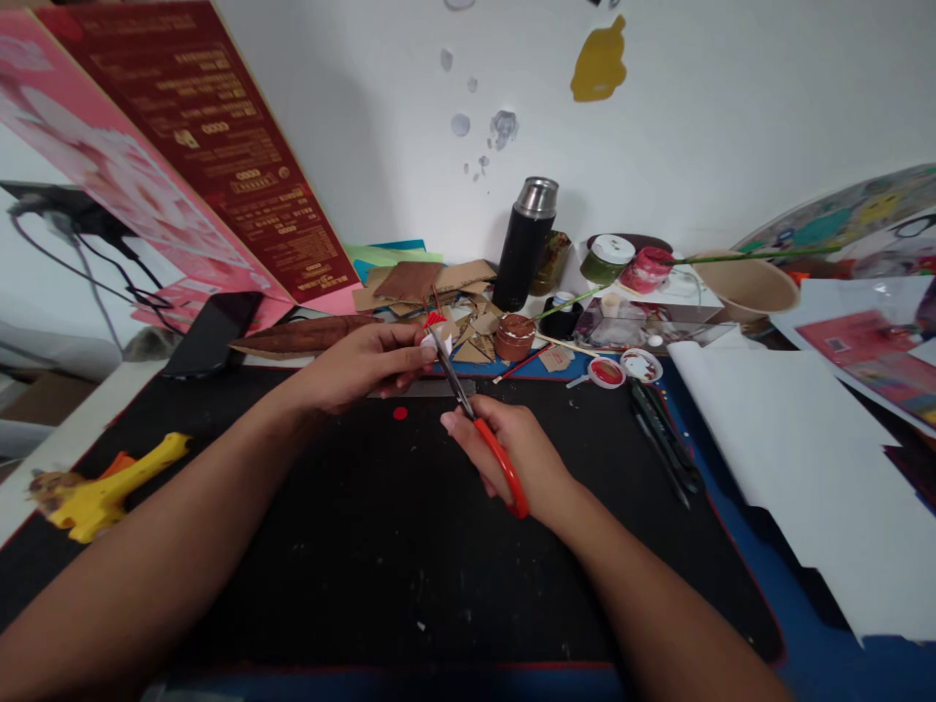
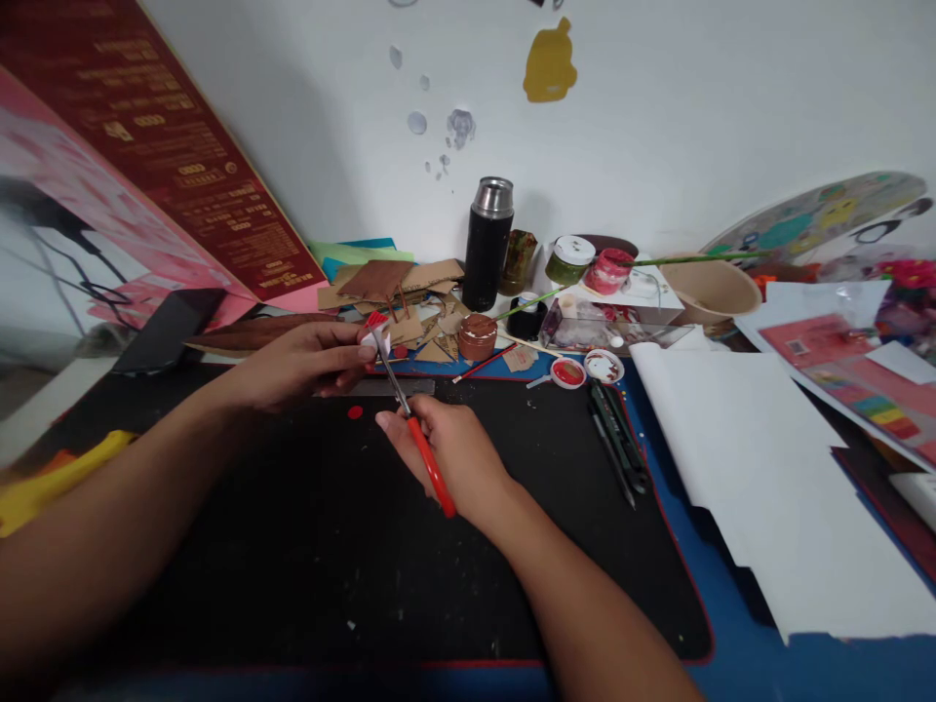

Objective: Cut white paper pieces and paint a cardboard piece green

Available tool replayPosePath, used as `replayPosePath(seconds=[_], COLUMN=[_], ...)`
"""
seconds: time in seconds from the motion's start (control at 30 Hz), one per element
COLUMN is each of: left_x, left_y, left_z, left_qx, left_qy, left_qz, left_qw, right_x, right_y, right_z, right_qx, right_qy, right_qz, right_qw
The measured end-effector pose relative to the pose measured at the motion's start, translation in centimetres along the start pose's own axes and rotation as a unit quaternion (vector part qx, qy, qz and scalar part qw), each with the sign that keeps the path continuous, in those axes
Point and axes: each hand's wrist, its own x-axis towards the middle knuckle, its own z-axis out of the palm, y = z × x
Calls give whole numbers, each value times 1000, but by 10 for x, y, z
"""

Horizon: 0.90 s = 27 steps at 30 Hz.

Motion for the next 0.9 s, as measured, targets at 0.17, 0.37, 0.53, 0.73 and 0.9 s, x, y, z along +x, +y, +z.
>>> replayPosePath(seconds=[0.17, 0.37, 0.53, 0.73, 0.9], left_x=[1, 1, 1, 2, 2], left_y=[1, -3, -4, -3, -4], left_z=[1, 2, 3, 4, 4], left_qx=[-11, -5, -9, -19, -51], left_qy=[43, 52, 61, 101, 92], left_qz=[-3, 13, 13, 13, 15], left_qw=[999, 999, 998, 995, 994], right_x=[0, 0, 0, -1, -1], right_y=[0, -2, -1, -2, -1], right_z=[0, 0, 0, 1, 2], right_qx=[-5, 0, -2, -8, -1], right_qy=[2, -1, -3, -4, -5], right_qz=[9, 13, 11, 2, 3], right_qw=[1000, 1000, 1000, 1000, 1000])
